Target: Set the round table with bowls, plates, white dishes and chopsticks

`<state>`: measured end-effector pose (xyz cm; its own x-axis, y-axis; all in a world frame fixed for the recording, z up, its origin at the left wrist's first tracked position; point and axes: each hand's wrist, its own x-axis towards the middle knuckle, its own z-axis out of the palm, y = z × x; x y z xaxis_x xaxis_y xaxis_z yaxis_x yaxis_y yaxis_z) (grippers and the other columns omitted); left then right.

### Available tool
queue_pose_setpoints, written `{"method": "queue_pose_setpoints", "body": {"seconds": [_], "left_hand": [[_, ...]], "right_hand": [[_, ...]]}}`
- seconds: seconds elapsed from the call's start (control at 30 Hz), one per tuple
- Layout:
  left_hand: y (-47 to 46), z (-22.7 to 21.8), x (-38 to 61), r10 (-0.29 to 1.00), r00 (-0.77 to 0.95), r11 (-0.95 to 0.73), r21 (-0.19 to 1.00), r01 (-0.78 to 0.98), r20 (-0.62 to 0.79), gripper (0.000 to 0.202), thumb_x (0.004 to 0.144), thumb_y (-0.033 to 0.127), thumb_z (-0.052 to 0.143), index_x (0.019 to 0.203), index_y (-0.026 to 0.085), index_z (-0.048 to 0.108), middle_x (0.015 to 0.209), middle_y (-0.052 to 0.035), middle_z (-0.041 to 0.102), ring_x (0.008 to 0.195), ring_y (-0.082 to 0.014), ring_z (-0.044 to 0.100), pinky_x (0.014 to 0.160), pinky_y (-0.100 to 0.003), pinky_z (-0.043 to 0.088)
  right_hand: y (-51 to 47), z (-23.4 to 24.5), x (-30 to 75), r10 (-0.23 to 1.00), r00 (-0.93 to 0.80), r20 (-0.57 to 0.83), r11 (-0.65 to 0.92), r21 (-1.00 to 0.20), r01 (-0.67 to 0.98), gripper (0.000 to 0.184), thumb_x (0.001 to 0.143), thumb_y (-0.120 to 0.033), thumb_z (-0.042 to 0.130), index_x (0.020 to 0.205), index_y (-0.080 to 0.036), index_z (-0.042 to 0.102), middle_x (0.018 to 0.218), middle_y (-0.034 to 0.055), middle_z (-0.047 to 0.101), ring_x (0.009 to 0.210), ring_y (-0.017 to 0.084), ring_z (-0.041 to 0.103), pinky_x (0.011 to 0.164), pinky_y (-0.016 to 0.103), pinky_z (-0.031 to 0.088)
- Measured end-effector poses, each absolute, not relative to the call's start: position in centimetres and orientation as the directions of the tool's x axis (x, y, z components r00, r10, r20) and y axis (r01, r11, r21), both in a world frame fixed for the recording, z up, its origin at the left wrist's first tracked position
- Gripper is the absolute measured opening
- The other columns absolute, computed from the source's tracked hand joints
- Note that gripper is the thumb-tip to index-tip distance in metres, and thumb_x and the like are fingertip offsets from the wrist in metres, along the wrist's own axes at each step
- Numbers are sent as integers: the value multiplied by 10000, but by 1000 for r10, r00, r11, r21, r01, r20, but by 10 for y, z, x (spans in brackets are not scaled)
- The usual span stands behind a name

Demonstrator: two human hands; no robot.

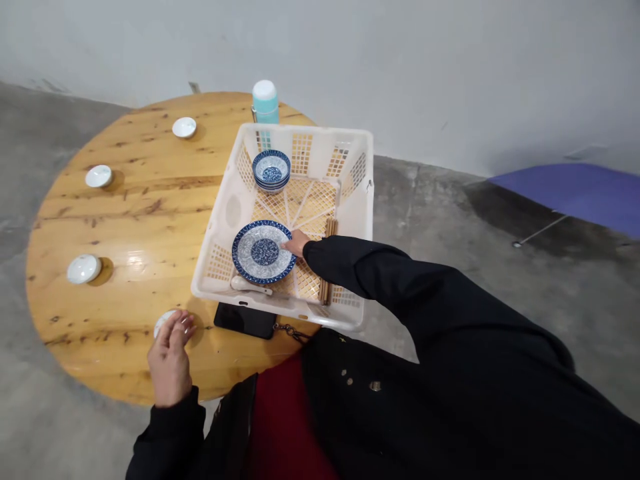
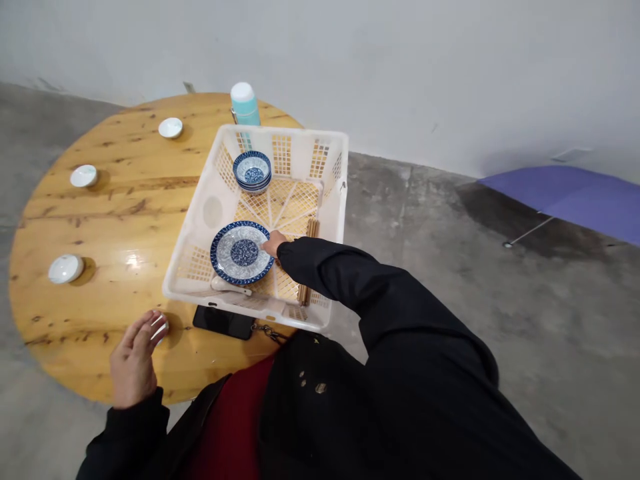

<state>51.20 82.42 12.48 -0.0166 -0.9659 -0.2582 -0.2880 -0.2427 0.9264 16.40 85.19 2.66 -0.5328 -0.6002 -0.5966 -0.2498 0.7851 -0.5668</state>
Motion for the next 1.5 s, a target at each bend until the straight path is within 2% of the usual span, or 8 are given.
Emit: {"method": "queue_pose_setpoints", "body": {"seconds": [0.27, 0.43, 0.57, 0.7, 0.87, 1.0, 1.2, 1.5], "left_hand": [[861, 115, 532, -937, -33, -311, 875, -372, -347, 551, 753, 569, 697, 1081, 126, 687, 1148, -157, 707, 1082, -304, 684, 938, -430, 563], [879, 115, 545, -926, -19, -350, 878, -327, -376, 590, 750, 595, 691, 1107, 125, 680, 1194, -165, 695, 1108, -306, 675, 925, -401, 555], [884, 109, 559, -917, -27, -375, 883, -281, -398, 574, 727, 593, 701, 1062, 127, 686, 1163, -163, 703, 1084, -306, 683, 878, -376, 559], [886, 103, 586, -908, -58, -393, 890, -231, -416, 537, 738, 570, 690, 1047, 131, 693, 1139, -153, 709, 1068, -288, 686, 885, -373, 550], [891, 95, 654, -894, -54, -429, 886, -177, -444, 532, 725, 567, 688, 1030, 132, 716, 1102, -149, 727, 1043, -282, 690, 863, -369, 543], [899, 85, 735, -885, -6, -459, 875, -155, -465, 531, 708, 565, 688, 1006, 127, 725, 1074, -153, 740, 1019, -290, 695, 841, -377, 543], [927, 67, 871, -823, 84, -568, 814, -120, -562, 564, 659, 598, 722, 977, 133, 729, 1027, -161, 757, 1008, -304, 711, 843, -396, 552], [961, 45, 996, -735, 313, -615, 786, 68, -602, 556, 633, 563, 751, 977, 130, 699, 1077, -184, 735, 1049, -308, 713, 924, -437, 560]], "right_hand": [[859, 16, 171, -663, -476, -578, 744, -581, -329, 370, 759, -251, 682, 1090, -85, 694, 1050, 159, 733, 1055, 284, 673, 859, 311, 518], [858, 14, 171, -620, -561, -548, 769, -566, -297, 275, 725, -272, 686, 928, -92, 731, 930, 152, 738, 992, 295, 692, 837, 341, 531], [869, 57, 170, -669, -637, -383, 655, -708, -263, 174, 727, -281, 662, 798, -130, 707, 808, 106, 720, 899, 282, 705, 785, 359, 557], [906, 129, 193, -738, -651, -174, 352, -923, -152, 238, 730, -357, 677, 880, -171, 683, 800, 74, 720, 740, 226, 707, 685, 366, 588], [971, 172, 299, -739, -669, 81, 160, -943, -292, 296, 812, -488, 667, 968, -239, 700, 827, 69, 729, 707, 216, 700, 725, 409, 601], [1006, 134, 426, -769, -631, -99, 252, -955, -158, 351, 806, -588, 652, 924, -260, 695, 810, 66, 727, 663, 216, 692, 680, 409, 611], [1007, 65, 612, -818, -303, -489, 452, -872, 189, 604, 627, -749, 732, 863, -196, 680, 733, 91, 712, 576, 203, 659, 566, 357, 563], [941, 59, 727, -866, 64, -496, 500, -863, 79, 405, 684, -541, 717, 851, -179, 646, 703, 22, 688, 549, 131, 629, 551, 265, 488]]}}
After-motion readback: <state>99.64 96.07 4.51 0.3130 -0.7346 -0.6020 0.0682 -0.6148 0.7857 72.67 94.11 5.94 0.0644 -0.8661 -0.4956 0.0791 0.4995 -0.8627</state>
